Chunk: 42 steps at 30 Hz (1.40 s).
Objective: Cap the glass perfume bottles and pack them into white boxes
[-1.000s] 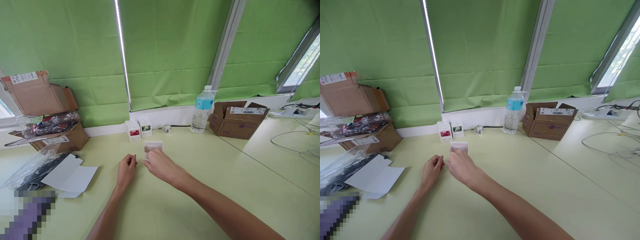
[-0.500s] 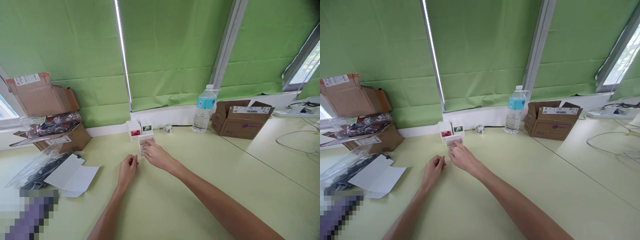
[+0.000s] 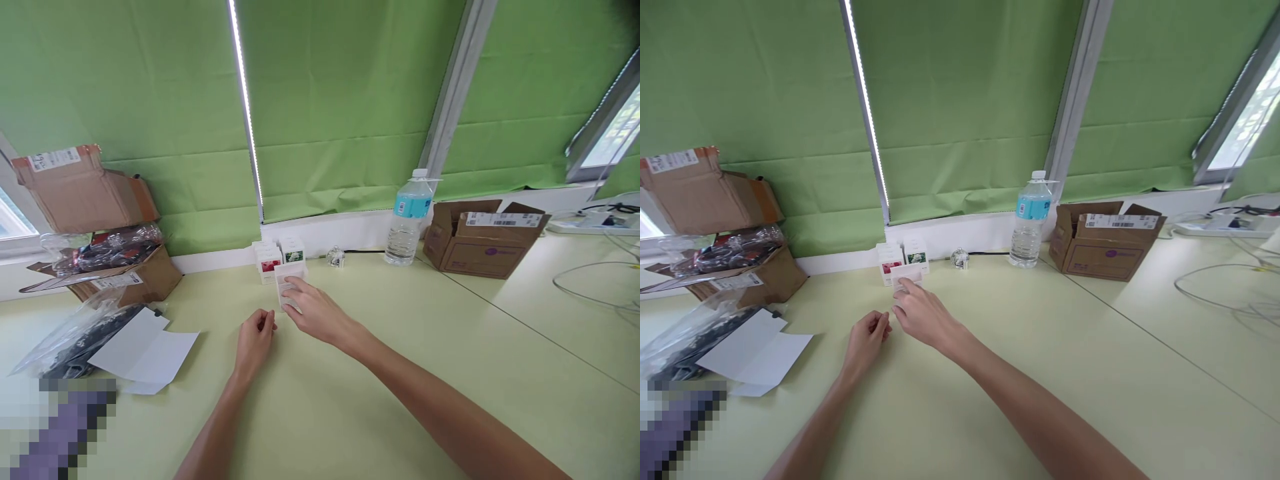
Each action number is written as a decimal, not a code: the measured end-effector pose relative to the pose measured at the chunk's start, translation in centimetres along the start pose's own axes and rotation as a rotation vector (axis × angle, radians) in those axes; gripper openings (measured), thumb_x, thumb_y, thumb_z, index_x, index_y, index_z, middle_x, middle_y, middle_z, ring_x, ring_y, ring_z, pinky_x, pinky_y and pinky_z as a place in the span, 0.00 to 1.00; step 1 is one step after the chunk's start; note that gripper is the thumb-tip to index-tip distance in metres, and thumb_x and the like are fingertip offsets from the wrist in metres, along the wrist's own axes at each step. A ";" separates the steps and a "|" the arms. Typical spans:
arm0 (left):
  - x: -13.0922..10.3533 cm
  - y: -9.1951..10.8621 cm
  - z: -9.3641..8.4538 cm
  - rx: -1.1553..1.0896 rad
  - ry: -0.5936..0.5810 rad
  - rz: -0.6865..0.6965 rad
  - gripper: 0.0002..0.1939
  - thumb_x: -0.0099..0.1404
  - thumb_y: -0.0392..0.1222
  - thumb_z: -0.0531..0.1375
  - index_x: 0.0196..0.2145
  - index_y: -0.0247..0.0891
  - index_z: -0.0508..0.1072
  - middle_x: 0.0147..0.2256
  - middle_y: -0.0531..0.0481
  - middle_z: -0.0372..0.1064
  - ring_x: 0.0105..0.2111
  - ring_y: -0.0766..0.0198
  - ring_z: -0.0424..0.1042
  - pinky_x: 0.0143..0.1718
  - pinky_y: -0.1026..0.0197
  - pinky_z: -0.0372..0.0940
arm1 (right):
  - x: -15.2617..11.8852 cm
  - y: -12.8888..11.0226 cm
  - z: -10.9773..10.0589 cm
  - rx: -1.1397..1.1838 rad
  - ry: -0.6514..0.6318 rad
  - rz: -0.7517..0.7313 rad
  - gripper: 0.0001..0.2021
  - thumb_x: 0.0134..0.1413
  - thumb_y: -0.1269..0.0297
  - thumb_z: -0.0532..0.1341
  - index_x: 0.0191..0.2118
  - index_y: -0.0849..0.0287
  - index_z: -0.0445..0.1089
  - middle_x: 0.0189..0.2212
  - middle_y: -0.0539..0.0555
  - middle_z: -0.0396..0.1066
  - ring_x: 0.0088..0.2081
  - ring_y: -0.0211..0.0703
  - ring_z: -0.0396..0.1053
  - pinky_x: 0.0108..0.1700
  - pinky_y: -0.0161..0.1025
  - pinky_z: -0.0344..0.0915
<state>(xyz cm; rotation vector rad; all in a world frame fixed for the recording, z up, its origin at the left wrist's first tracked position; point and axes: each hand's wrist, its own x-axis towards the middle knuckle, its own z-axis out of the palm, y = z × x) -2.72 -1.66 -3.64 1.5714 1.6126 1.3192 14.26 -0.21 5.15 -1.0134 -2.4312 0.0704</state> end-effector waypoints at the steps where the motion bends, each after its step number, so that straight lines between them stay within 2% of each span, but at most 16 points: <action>1: 0.0 0.0 0.0 -0.003 -0.001 0.007 0.19 0.61 0.56 0.52 0.24 0.38 0.67 0.23 0.50 0.69 0.23 0.64 0.65 0.25 0.65 0.57 | -0.1 -0.3 -0.2 -0.001 0.003 -0.011 0.12 0.62 0.64 0.51 0.42 0.59 0.71 0.47 0.57 0.66 0.42 0.42 0.67 0.42 0.37 0.61; 4: 0.0 0.0 -0.1 -0.014 -0.003 0.024 0.20 0.61 0.56 0.52 0.23 0.37 0.67 0.22 0.51 0.68 0.22 0.65 0.64 0.24 0.65 0.56 | -0.8 -1.2 -0.5 0.018 -0.053 -0.032 0.15 0.63 0.63 0.49 0.31 0.58 0.71 0.31 0.52 0.70 0.31 0.39 0.66 0.32 0.35 0.57; 7: 0.1 0.1 0.0 -0.013 0.002 0.030 0.19 0.62 0.55 0.52 0.23 0.37 0.67 0.21 0.52 0.69 0.22 0.66 0.65 0.25 0.65 0.56 | -2.2 -1.1 0.1 0.057 -0.132 -0.004 0.19 0.62 0.61 0.49 0.21 0.58 0.66 0.19 0.49 0.64 0.22 0.37 0.59 0.25 0.35 0.50; 10: 0.2 0.1 0.0 -0.007 0.012 0.036 0.19 0.62 0.54 0.51 0.23 0.37 0.67 0.22 0.51 0.70 0.23 0.66 0.67 0.27 0.65 0.59 | -4.2 0.0 1.8 0.144 -0.198 0.068 0.20 0.60 0.59 0.51 0.19 0.59 0.63 0.17 0.47 0.61 0.20 0.35 0.55 0.25 0.35 0.48; 13: 0.3 0.1 -0.1 0.015 0.038 0.048 0.18 0.63 0.53 0.51 0.25 0.37 0.68 0.24 0.50 0.71 0.23 0.67 0.68 0.27 0.65 0.60 | -5.9 1.7 4.2 0.302 -0.259 0.161 0.20 0.60 0.57 0.50 0.20 0.59 0.64 0.18 0.48 0.64 0.21 0.36 0.57 0.26 0.34 0.50; 17: 0.7 0.6 -1.4 0.075 0.111 0.065 0.16 0.63 0.51 0.52 0.29 0.37 0.70 0.28 0.50 0.72 0.24 0.68 0.68 0.27 0.66 0.60 | -6.5 3.2 6.7 0.441 -0.251 0.269 0.22 0.60 0.52 0.49 0.23 0.60 0.68 0.19 0.49 0.65 0.23 0.37 0.59 0.27 0.34 0.53; 21: 1.5 1.6 -4.3 0.134 0.208 0.073 0.14 0.64 0.50 0.52 0.35 0.39 0.71 0.33 0.50 0.73 0.27 0.68 0.70 0.29 0.66 0.62 | -6.3 3.4 7.5 0.418 -0.255 0.305 0.23 0.57 0.47 0.50 0.24 0.59 0.69 0.19 0.49 0.64 0.22 0.38 0.58 0.26 0.34 0.52; 26: 2.0 0.9 -9.7 0.239 0.351 0.030 0.14 0.64 0.49 0.53 0.38 0.38 0.71 0.35 0.48 0.73 0.31 0.65 0.71 0.29 0.64 0.63 | -6.5 3.3 7.4 0.389 -0.255 0.307 0.23 0.57 0.46 0.50 0.25 0.58 0.70 0.19 0.50 0.65 0.23 0.39 0.58 0.26 0.34 0.52; 30: 0.5 -0.9 -14.8 0.392 0.553 -0.017 0.12 0.62 0.46 0.54 0.38 0.37 0.71 0.40 0.44 0.70 0.39 0.59 0.69 0.41 0.57 0.63 | -6.6 3.3 7.3 0.382 -0.245 0.295 0.22 0.57 0.47 0.51 0.25 0.58 0.70 0.20 0.50 0.66 0.23 0.39 0.59 0.26 0.34 0.53; 34: -1.2 -1.5 -19.2 0.531 0.769 -0.065 0.14 0.62 0.46 0.53 0.43 0.37 0.69 0.46 0.41 0.65 0.50 0.52 0.62 0.53 0.50 0.54 | -6.6 3.5 7.6 0.384 -0.247 0.291 0.22 0.57 0.46 0.51 0.24 0.58 0.69 0.21 0.50 0.67 0.23 0.39 0.58 0.26 0.34 0.53; 36: -1.8 -1.6 -20.7 0.652 0.859 -0.170 0.19 0.62 0.49 0.53 0.47 0.37 0.66 0.49 0.40 0.63 0.53 0.50 0.58 0.56 0.49 0.51 | -6.6 3.7 7.8 0.393 -0.255 0.289 0.22 0.56 0.45 0.51 0.24 0.57 0.69 0.20 0.50 0.66 0.23 0.39 0.58 0.26 0.34 0.53; 38: -2.1 -1.8 -21.7 0.782 0.899 -0.336 0.24 0.61 0.51 0.54 0.51 0.34 0.63 0.51 0.37 0.61 0.55 0.46 0.56 0.55 0.48 0.51 | -6.6 3.9 7.9 0.414 -0.264 0.292 0.22 0.56 0.45 0.51 0.25 0.57 0.69 0.21 0.50 0.66 0.24 0.40 0.59 0.27 0.34 0.53; 40: -2.4 -2.3 -22.4 0.849 0.883 -0.478 0.29 0.57 0.52 0.57 0.52 0.30 0.62 0.51 0.32 0.61 0.55 0.42 0.56 0.54 0.46 0.52 | -6.7 4.0 8.0 0.426 -0.269 0.296 0.22 0.56 0.45 0.51 0.26 0.57 0.69 0.22 0.50 0.67 0.24 0.40 0.59 0.27 0.35 0.53; 42: -2.5 -3.2 -22.8 0.829 0.843 -0.536 0.32 0.54 0.52 0.60 0.51 0.27 0.62 0.50 0.27 0.63 0.54 0.37 0.56 0.52 0.44 0.54 | -6.7 4.0 8.0 0.423 -0.267 0.294 0.22 0.56 0.45 0.51 0.26 0.57 0.69 0.22 0.51 0.67 0.24 0.40 0.59 0.27 0.35 0.54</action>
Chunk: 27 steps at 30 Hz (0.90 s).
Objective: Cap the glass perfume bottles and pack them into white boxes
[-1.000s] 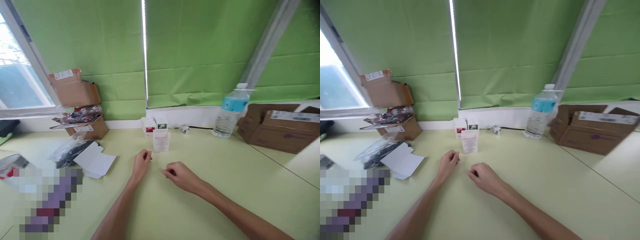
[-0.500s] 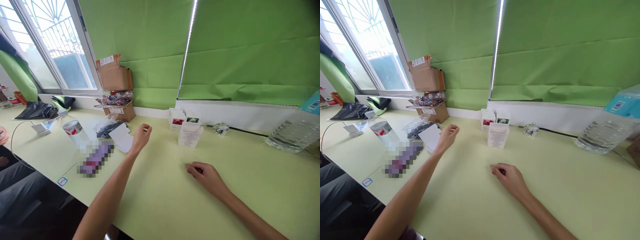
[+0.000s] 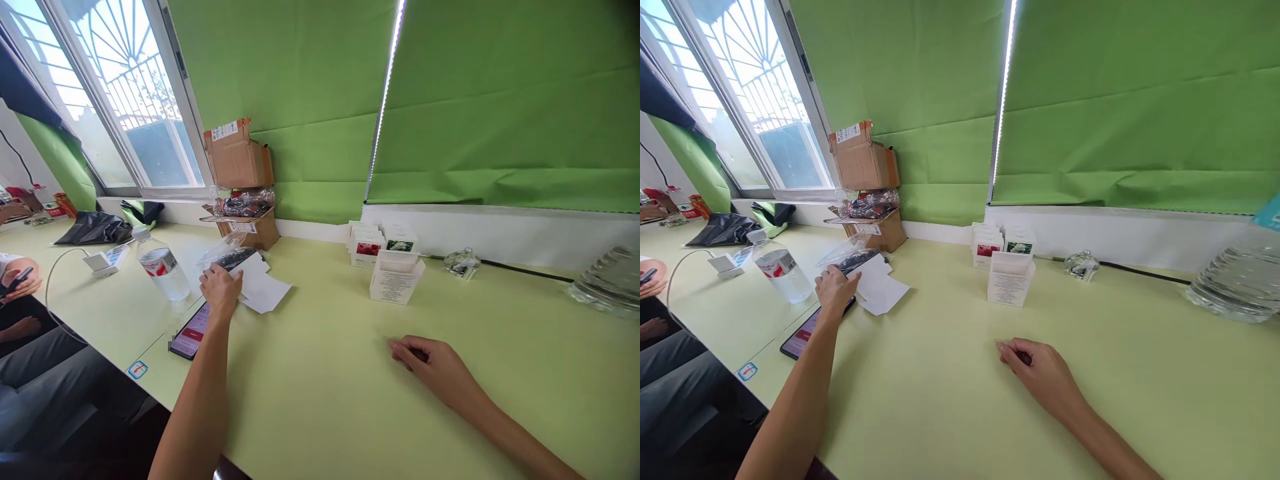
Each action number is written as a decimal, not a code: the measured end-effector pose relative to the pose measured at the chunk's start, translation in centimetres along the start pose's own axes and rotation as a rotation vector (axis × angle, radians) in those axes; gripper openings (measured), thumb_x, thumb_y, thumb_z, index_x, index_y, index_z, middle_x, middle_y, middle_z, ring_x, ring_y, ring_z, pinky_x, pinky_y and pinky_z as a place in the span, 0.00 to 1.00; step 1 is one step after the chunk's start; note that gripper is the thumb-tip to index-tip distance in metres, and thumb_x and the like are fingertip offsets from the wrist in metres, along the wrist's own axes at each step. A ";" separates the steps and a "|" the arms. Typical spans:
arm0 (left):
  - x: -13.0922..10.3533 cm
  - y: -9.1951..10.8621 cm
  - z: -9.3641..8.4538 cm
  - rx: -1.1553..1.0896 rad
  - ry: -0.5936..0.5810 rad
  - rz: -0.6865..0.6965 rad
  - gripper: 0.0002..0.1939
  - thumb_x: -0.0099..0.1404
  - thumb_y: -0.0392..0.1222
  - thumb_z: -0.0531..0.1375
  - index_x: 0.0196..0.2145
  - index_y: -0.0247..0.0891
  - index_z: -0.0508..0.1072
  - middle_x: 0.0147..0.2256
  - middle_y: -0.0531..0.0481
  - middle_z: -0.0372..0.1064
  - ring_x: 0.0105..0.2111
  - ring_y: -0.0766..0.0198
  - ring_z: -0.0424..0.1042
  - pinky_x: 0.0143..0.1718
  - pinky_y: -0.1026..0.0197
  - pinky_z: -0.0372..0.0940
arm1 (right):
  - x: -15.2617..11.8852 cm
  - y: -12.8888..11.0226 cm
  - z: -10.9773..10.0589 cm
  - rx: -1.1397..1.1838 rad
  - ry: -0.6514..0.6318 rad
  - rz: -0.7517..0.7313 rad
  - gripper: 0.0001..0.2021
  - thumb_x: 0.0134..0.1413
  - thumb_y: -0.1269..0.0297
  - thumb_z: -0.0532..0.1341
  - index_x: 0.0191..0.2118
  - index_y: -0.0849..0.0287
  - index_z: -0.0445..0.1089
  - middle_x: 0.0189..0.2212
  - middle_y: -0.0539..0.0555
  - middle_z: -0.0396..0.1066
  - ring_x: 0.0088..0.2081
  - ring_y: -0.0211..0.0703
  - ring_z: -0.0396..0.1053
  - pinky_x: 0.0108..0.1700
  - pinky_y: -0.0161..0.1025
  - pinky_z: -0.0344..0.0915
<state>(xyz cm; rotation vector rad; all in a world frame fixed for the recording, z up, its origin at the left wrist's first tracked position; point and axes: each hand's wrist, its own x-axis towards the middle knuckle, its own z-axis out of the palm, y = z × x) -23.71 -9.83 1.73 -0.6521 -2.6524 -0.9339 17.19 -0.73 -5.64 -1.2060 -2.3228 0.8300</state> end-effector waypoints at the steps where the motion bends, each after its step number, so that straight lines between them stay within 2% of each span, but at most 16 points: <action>1: 0.1 -0.3 0.3 0.002 -0.032 -0.011 0.33 0.52 0.52 0.61 0.50 0.26 0.62 0.49 0.27 0.64 0.54 0.36 0.57 0.51 0.44 0.54 | 0.0 0.0 0.0 -0.005 0.002 0.000 0.22 0.56 0.45 0.51 0.26 0.57 0.69 0.22 0.51 0.67 0.24 0.40 0.59 0.27 0.35 0.54; 5: 0.5 -1.0 1.2 -0.040 -0.149 -0.030 0.29 0.51 0.51 0.62 0.47 0.31 0.65 0.43 0.29 0.69 0.50 0.38 0.63 0.46 0.45 0.58 | 0.0 -0.2 -0.1 -0.016 0.009 0.005 0.23 0.56 0.44 0.51 0.26 0.57 0.69 0.22 0.51 0.67 0.24 0.40 0.59 0.26 0.35 0.53; 8: 0.5 -0.9 1.4 -0.129 -0.208 0.004 0.21 0.53 0.47 0.60 0.43 0.35 0.68 0.42 0.33 0.71 0.46 0.41 0.68 0.42 0.48 0.61 | 0.1 -0.2 0.0 -0.013 0.008 0.005 0.23 0.56 0.44 0.51 0.25 0.57 0.69 0.21 0.50 0.66 0.23 0.40 0.58 0.26 0.35 0.53; 11: 0.1 -0.1 1.3 -0.275 -0.325 0.081 0.11 0.54 0.46 0.58 0.32 0.37 0.70 0.30 0.41 0.73 0.36 0.49 0.72 0.34 0.55 0.63 | 0.2 -0.2 0.1 0.008 0.011 0.007 0.23 0.56 0.45 0.51 0.25 0.58 0.69 0.21 0.50 0.66 0.24 0.39 0.58 0.27 0.35 0.54; 14: -0.8 1.2 0.7 -0.460 -0.466 0.139 0.12 0.56 0.49 0.55 0.29 0.37 0.68 0.18 0.50 0.65 0.21 0.59 0.70 0.23 0.61 0.61 | 0.1 -0.4 0.2 0.034 0.025 0.018 0.22 0.56 0.45 0.52 0.24 0.58 0.68 0.20 0.49 0.64 0.23 0.38 0.57 0.27 0.35 0.54; 17: -2.2 2.9 -0.5 -0.637 -0.566 0.191 0.14 0.58 0.51 0.54 0.32 0.36 0.66 0.18 0.54 0.63 0.17 0.65 0.66 0.18 0.65 0.59 | 0.0 -0.8 0.0 0.102 0.033 0.018 0.22 0.56 0.46 0.53 0.24 0.59 0.69 0.19 0.49 0.64 0.23 0.37 0.58 0.27 0.35 0.55; 20: -4.1 4.6 -1.6 -0.789 -0.681 0.236 0.15 0.57 0.53 0.56 0.32 0.36 0.65 0.18 0.55 0.62 0.16 0.67 0.66 0.17 0.66 0.59 | -0.3 -1.5 -0.4 0.310 -0.006 0.013 0.20 0.55 0.47 0.55 0.35 0.59 0.73 0.24 0.51 0.68 0.24 0.38 0.61 0.27 0.35 0.58; 23: -6.5 6.3 -1.6 -0.975 -0.820 0.224 0.17 0.56 0.52 0.59 0.34 0.35 0.67 0.20 0.54 0.65 0.17 0.67 0.67 0.17 0.66 0.59 | -0.7 -2.7 -0.9 0.623 -0.095 0.030 0.26 0.56 0.46 0.54 0.54 0.56 0.65 0.39 0.57 0.71 0.25 0.37 0.64 0.23 0.35 0.60; 25: -8.3 7.2 -1.1 -1.002 -0.898 0.242 0.18 0.57 0.52 0.59 0.36 0.34 0.68 0.21 0.53 0.67 0.17 0.66 0.68 0.17 0.66 0.59 | -0.8 -3.6 -1.3 0.763 -0.112 0.008 0.28 0.56 0.45 0.54 0.58 0.54 0.60 0.44 0.59 0.70 0.26 0.38 0.66 0.22 0.35 0.63; 27: -10.2 7.9 -0.3 -0.984 -0.945 0.274 0.19 0.58 0.53 0.58 0.37 0.33 0.69 0.20 0.52 0.67 0.18 0.65 0.68 0.18 0.65 0.60 | -1.0 -4.4 -1.5 0.824 -0.122 -0.029 0.28 0.57 0.45 0.53 0.57 0.56 0.62 0.41 0.59 0.70 0.28 0.39 0.68 0.22 0.34 0.65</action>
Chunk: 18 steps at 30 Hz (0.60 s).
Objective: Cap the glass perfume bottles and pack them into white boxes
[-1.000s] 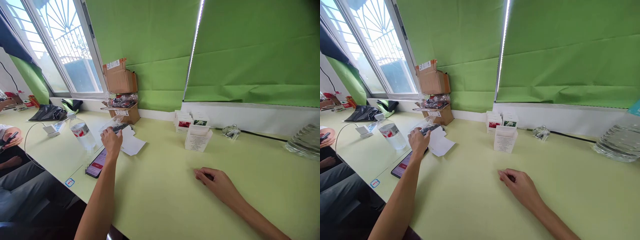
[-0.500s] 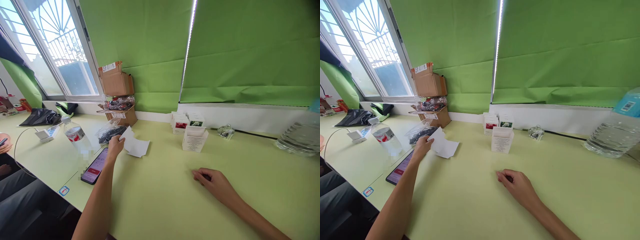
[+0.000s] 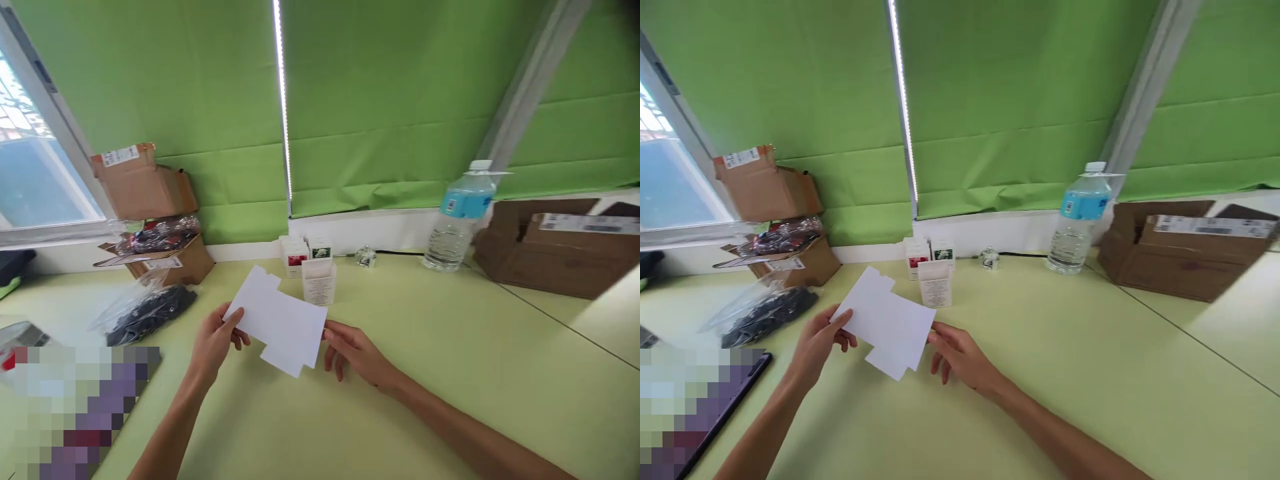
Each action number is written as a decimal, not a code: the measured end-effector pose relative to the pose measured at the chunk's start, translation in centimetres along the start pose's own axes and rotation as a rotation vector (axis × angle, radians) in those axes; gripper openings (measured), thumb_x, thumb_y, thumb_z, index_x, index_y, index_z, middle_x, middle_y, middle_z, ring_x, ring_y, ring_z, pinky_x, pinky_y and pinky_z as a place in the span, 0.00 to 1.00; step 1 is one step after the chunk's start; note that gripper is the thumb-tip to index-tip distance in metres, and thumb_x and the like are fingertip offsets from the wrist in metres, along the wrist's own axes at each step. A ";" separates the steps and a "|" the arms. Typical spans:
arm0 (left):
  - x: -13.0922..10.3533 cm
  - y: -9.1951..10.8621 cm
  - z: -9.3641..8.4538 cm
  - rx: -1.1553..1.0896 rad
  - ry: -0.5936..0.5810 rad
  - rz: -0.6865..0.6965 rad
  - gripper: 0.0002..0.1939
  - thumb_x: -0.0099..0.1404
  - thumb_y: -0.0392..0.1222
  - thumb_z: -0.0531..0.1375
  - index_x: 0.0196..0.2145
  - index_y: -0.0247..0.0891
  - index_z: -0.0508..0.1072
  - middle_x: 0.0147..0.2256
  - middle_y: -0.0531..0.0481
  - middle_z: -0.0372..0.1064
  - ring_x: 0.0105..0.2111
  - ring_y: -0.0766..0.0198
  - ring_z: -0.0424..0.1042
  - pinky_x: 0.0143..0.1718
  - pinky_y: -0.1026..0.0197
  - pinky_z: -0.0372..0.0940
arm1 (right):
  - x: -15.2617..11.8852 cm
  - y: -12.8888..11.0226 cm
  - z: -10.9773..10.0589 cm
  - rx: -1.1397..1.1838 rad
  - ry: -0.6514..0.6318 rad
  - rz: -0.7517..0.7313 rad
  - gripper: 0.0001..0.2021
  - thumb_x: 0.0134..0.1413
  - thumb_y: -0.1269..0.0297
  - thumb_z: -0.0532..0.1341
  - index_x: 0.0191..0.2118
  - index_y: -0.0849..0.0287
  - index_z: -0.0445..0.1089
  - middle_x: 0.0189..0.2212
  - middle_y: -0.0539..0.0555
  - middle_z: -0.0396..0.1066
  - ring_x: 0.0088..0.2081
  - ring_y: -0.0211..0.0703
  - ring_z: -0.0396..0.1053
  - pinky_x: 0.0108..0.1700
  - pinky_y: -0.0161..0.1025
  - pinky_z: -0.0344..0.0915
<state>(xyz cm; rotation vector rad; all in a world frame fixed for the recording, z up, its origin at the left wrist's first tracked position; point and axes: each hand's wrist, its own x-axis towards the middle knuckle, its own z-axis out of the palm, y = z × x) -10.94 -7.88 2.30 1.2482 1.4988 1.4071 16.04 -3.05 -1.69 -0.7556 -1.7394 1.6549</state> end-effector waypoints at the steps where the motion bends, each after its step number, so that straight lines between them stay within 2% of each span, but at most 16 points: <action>1: -0.2 -0.3 1.0 0.017 -0.016 0.009 0.19 0.59 0.53 0.57 0.37 0.33 0.69 0.21 0.52 0.68 0.19 0.65 0.69 0.19 0.65 0.61 | -0.1 -0.3 0.1 0.011 0.002 -0.013 0.27 0.57 0.45 0.53 0.56 0.56 0.64 0.39 0.59 0.70 0.28 0.40 0.69 0.22 0.34 0.66; 4: -1.1 -1.1 3.5 0.079 -0.075 0.070 0.19 0.60 0.52 0.56 0.42 0.35 0.69 0.26 0.50 0.71 0.22 0.64 0.71 0.22 0.63 0.64 | -0.3 -0.6 0.1 0.013 0.072 -0.030 0.25 0.56 0.45 0.54 0.53 0.56 0.67 0.36 0.56 0.70 0.28 0.39 0.69 0.21 0.32 0.66; 7: -2.4 -1.3 5.4 0.111 -0.167 0.104 0.20 0.61 0.51 0.56 0.48 0.39 0.66 0.34 0.48 0.73 0.25 0.64 0.71 0.25 0.62 0.65 | -0.4 -0.6 -0.4 0.008 0.135 -0.014 0.25 0.55 0.44 0.55 0.52 0.56 0.67 0.36 0.55 0.70 0.24 0.35 0.67 0.17 0.30 0.62; 9: -3.3 -1.3 6.4 0.118 -0.255 0.107 0.19 0.61 0.51 0.56 0.47 0.41 0.64 0.42 0.45 0.72 0.26 0.65 0.70 0.28 0.61 0.66 | -0.5 -0.4 -0.6 0.011 0.128 -0.011 0.26 0.53 0.44 0.56 0.51 0.56 0.68 0.34 0.53 0.71 0.21 0.33 0.66 0.16 0.30 0.61; 12: -4.1 -1.4 7.5 0.097 -0.363 0.094 0.16 0.61 0.52 0.57 0.42 0.41 0.63 0.54 0.42 0.64 0.26 0.68 0.69 0.31 0.61 0.66 | -0.4 -0.2 -0.8 0.006 0.100 -0.049 0.25 0.52 0.44 0.57 0.47 0.59 0.70 0.30 0.52 0.70 0.23 0.35 0.67 0.19 0.32 0.64; 15: -3.9 -1.6 7.9 0.020 -0.297 0.051 0.16 0.61 0.53 0.56 0.41 0.42 0.61 0.55 0.42 0.61 0.22 0.72 0.66 0.25 0.63 0.65 | -0.3 -0.1 -1.0 -0.026 0.051 -0.068 0.24 0.52 0.44 0.58 0.44 0.60 0.71 0.28 0.51 0.68 0.25 0.37 0.67 0.22 0.33 0.66; 18: -3.2 -1.6 7.6 -0.017 -0.222 -0.005 0.24 0.60 0.54 0.57 0.51 0.44 0.59 0.51 0.44 0.65 0.20 0.73 0.64 0.19 0.65 0.62 | -0.3 -0.2 -1.3 -0.077 0.017 -0.075 0.23 0.54 0.45 0.57 0.42 0.60 0.72 0.27 0.51 0.67 0.25 0.35 0.64 0.23 0.32 0.64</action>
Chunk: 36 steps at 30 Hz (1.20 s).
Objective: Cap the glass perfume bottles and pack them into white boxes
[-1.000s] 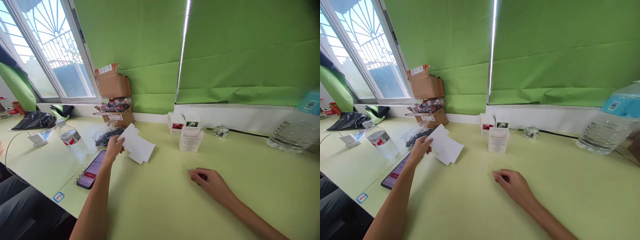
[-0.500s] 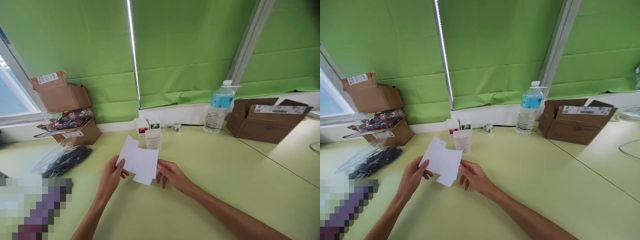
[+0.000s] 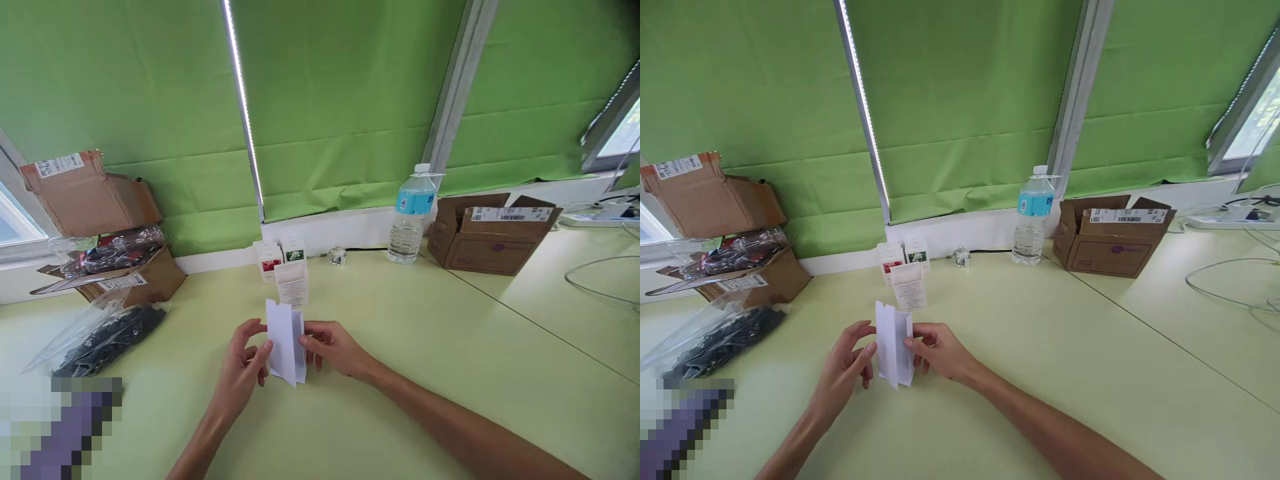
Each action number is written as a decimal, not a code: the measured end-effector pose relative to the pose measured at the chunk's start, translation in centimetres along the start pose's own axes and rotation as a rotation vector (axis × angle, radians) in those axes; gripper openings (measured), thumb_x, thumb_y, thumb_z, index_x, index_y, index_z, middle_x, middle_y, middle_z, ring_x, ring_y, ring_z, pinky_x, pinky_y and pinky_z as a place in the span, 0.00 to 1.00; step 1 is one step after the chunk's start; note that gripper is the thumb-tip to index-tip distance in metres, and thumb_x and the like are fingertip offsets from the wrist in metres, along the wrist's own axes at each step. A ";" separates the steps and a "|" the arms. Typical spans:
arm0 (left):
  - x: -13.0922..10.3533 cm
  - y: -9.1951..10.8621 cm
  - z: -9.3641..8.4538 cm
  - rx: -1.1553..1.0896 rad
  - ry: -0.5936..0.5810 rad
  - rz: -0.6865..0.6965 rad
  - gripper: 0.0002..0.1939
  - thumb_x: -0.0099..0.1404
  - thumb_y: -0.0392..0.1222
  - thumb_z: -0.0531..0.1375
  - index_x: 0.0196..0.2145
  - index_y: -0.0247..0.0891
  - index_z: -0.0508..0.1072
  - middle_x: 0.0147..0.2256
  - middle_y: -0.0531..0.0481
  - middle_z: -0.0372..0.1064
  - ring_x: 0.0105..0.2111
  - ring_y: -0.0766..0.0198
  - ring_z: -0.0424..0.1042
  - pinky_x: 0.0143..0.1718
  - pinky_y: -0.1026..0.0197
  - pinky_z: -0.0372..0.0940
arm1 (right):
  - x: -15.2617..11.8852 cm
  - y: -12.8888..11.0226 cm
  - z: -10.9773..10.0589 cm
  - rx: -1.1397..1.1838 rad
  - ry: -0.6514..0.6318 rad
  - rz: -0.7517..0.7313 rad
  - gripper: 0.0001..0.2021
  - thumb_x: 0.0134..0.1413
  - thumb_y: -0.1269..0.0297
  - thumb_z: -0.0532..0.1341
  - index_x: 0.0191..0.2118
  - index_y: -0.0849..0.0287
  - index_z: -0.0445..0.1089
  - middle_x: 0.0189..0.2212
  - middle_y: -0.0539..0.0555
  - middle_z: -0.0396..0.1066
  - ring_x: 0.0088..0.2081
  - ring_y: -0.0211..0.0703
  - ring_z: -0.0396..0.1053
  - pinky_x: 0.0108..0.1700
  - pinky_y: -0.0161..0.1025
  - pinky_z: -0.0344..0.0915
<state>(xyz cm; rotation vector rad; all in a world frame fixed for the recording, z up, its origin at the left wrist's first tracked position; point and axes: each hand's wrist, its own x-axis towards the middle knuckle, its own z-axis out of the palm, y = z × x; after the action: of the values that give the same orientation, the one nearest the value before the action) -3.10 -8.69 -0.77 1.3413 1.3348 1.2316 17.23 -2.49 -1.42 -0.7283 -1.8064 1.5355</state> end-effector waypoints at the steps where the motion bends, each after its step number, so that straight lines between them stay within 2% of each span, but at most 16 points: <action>1: 0.2 0.0 -0.2 0.011 -0.008 -0.025 0.26 0.59 0.54 0.58 0.53 0.44 0.59 0.46 0.45 0.67 0.19 0.73 0.63 0.18 0.65 0.60 | 0.0 -0.1 -0.1 -0.016 -0.004 -0.006 0.22 0.54 0.45 0.56 0.42 0.60 0.72 0.28 0.51 0.66 0.25 0.35 0.64 0.23 0.31 0.64; 4: 0.3 -0.1 -0.4 0.052 -0.066 -0.090 0.27 0.60 0.55 0.57 0.52 0.39 0.62 0.29 0.51 0.68 0.18 0.71 0.61 0.17 0.67 0.57 | -0.1 -0.1 -0.4 -0.056 -0.038 0.001 0.23 0.55 0.45 0.55 0.45 0.58 0.71 0.28 0.51 0.65 0.27 0.35 0.63 0.23 0.30 0.62; 5: 0.3 -0.1 -0.4 0.044 -0.079 -0.087 0.26 0.60 0.55 0.57 0.51 0.39 0.63 0.27 0.52 0.68 0.18 0.71 0.62 0.17 0.67 0.58 | -0.2 -0.1 -0.4 -0.065 -0.056 0.008 0.23 0.55 0.45 0.55 0.46 0.58 0.71 0.28 0.50 0.65 0.27 0.36 0.63 0.22 0.30 0.61; 6: 0.3 -0.2 -0.4 0.022 -0.088 -0.074 0.25 0.60 0.55 0.57 0.51 0.40 0.63 0.29 0.52 0.69 0.19 0.71 0.62 0.18 0.67 0.59 | -0.2 0.0 -0.5 -0.071 -0.071 0.014 0.24 0.55 0.44 0.55 0.47 0.58 0.71 0.28 0.50 0.65 0.27 0.36 0.63 0.23 0.30 0.61; 9: 0.3 -0.4 -0.2 -0.041 -0.102 -0.040 0.25 0.59 0.53 0.59 0.51 0.43 0.61 0.43 0.46 0.69 0.19 0.73 0.64 0.19 0.65 0.61 | -0.2 0.0 -0.6 -0.063 -0.098 0.023 0.25 0.56 0.44 0.54 0.51 0.56 0.68 0.30 0.51 0.67 0.27 0.36 0.63 0.24 0.32 0.63; 11: 0.3 -0.6 -0.1 -0.019 -0.091 -0.041 0.26 0.58 0.53 0.60 0.52 0.44 0.61 0.47 0.45 0.68 0.19 0.73 0.64 0.19 0.65 0.62 | -0.2 -0.3 -0.8 -0.037 -0.092 0.026 0.27 0.57 0.43 0.52 0.53 0.56 0.67 0.32 0.52 0.69 0.27 0.37 0.64 0.25 0.33 0.64; 14: 0.5 -0.9 -0.1 0.045 -0.071 -0.033 0.26 0.57 0.53 0.60 0.51 0.41 0.65 0.43 0.45 0.71 0.22 0.70 0.66 0.23 0.64 0.64 | -0.3 -1.0 -1.1 -0.027 -0.046 -0.008 0.28 0.60 0.43 0.47 0.53 0.57 0.67 0.37 0.56 0.71 0.30 0.39 0.67 0.28 0.36 0.66; 17: 0.4 -1.3 0.1 0.070 -0.082 -0.014 0.25 0.57 0.54 0.59 0.49 0.39 0.68 0.41 0.44 0.72 0.24 0.67 0.68 0.25 0.62 0.65 | -0.5 -1.3 -1.4 -0.164 0.005 -0.064 0.24 0.59 0.46 0.50 0.50 0.58 0.69 0.40 0.56 0.71 0.31 0.39 0.66 0.29 0.34 0.64; 20: 0.2 -1.4 0.2 0.119 -0.113 0.005 0.24 0.58 0.53 0.59 0.49 0.40 0.69 0.39 0.44 0.73 0.25 0.66 0.69 0.26 0.62 0.65 | -0.7 -1.0 -1.5 -0.356 0.040 -0.085 0.18 0.55 0.49 0.57 0.41 0.59 0.73 0.32 0.52 0.72 0.29 0.38 0.65 0.28 0.33 0.62; 22: 0.1 -1.3 0.2 0.157 -0.123 0.013 0.23 0.59 0.53 0.59 0.49 0.40 0.70 0.37 0.45 0.73 0.26 0.65 0.69 0.26 0.63 0.65 | -0.7 -0.8 -1.5 -0.402 0.025 -0.077 0.17 0.54 0.50 0.59 0.38 0.59 0.73 0.29 0.51 0.71 0.27 0.38 0.64 0.28 0.33 0.61; 26: 0.1 -0.8 0.0 0.203 -0.151 0.025 0.21 0.59 0.52 0.58 0.48 0.40 0.72 0.31 0.47 0.73 0.25 0.65 0.68 0.27 0.63 0.63 | -0.8 -0.8 -1.6 -0.351 0.008 -0.064 0.20 0.49 0.51 0.63 0.44 0.57 0.71 0.29 0.50 0.70 0.26 0.36 0.62 0.26 0.32 0.60; 28: 0.1 -0.5 -0.2 0.219 -0.189 0.021 0.20 0.59 0.51 0.58 0.47 0.40 0.73 0.28 0.49 0.72 0.25 0.65 0.67 0.27 0.64 0.63 | -0.8 -0.8 -1.7 -0.316 0.017 -0.048 0.20 0.46 0.50 0.65 0.42 0.58 0.72 0.27 0.49 0.68 0.25 0.35 0.60 0.24 0.31 0.58; 32: 0.2 -0.3 -0.4 0.216 -0.242 0.015 0.19 0.60 0.51 0.58 0.46 0.41 0.74 0.27 0.50 0.71 0.25 0.66 0.65 0.28 0.64 0.62 | -0.8 -0.5 -1.8 -0.267 -0.032 -0.008 0.20 0.44 0.49 0.66 0.38 0.60 0.73 0.24 0.48 0.65 0.23 0.34 0.58 0.22 0.31 0.57; 36: 0.1 -0.4 -0.5 0.250 -0.277 0.032 0.19 0.61 0.52 0.57 0.46 0.43 0.74 0.29 0.50 0.71 0.25 0.66 0.64 0.28 0.64 0.61 | -0.7 -0.1 -1.7 -0.294 0.034 -0.043 0.20 0.42 0.49 0.67 0.34 0.61 0.73 0.23 0.48 0.65 0.24 0.34 0.57 0.24 0.31 0.56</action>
<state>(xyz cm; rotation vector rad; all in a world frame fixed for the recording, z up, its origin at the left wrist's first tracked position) -3.66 -8.58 -1.06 1.6483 1.3006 0.8799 19.03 -2.01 -1.24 -0.8408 -2.0321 1.2350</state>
